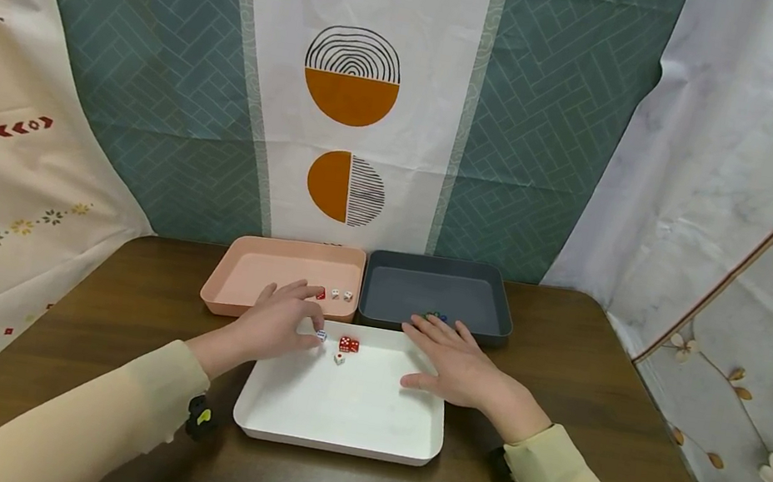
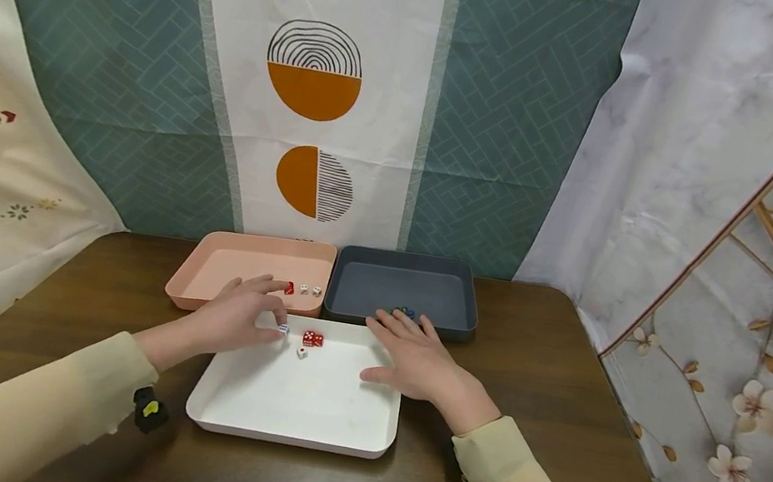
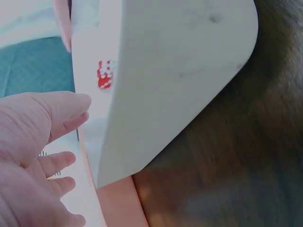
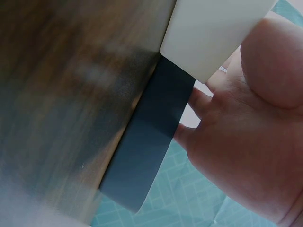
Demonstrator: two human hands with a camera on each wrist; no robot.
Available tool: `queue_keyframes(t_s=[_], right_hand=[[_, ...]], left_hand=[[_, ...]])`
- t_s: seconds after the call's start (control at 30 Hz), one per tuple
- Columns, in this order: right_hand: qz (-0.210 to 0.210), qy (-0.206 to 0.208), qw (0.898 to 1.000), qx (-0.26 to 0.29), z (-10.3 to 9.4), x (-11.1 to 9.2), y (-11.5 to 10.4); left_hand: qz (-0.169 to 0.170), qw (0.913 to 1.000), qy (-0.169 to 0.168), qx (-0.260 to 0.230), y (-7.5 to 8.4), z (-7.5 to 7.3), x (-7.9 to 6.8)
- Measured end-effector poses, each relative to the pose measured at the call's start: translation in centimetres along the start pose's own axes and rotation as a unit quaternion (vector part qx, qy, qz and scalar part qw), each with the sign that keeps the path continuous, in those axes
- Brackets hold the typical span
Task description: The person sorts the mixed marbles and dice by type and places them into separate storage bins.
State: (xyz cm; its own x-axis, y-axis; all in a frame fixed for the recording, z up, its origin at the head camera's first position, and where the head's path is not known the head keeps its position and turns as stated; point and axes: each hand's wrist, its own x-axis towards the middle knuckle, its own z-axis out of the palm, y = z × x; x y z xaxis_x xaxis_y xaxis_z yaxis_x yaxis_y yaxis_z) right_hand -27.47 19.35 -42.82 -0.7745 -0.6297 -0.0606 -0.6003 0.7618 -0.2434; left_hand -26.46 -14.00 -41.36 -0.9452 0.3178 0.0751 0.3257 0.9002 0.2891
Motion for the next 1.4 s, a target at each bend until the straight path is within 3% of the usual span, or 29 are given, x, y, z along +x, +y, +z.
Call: queue_keyframes(t_s=[0.97,1.4], right_hand=[[0.001,0.004,1.000,0.007,0.3,0.0,0.2],[0.006,-0.001,1.000,0.001,0.1,0.0,0.1]], left_hand=[[0.016,0.9969,0.077,0.011,-2.7,-3.3,0.5],[-0.028,0.9977,0.062,-0.004,-4.1,-4.2,1.5]])
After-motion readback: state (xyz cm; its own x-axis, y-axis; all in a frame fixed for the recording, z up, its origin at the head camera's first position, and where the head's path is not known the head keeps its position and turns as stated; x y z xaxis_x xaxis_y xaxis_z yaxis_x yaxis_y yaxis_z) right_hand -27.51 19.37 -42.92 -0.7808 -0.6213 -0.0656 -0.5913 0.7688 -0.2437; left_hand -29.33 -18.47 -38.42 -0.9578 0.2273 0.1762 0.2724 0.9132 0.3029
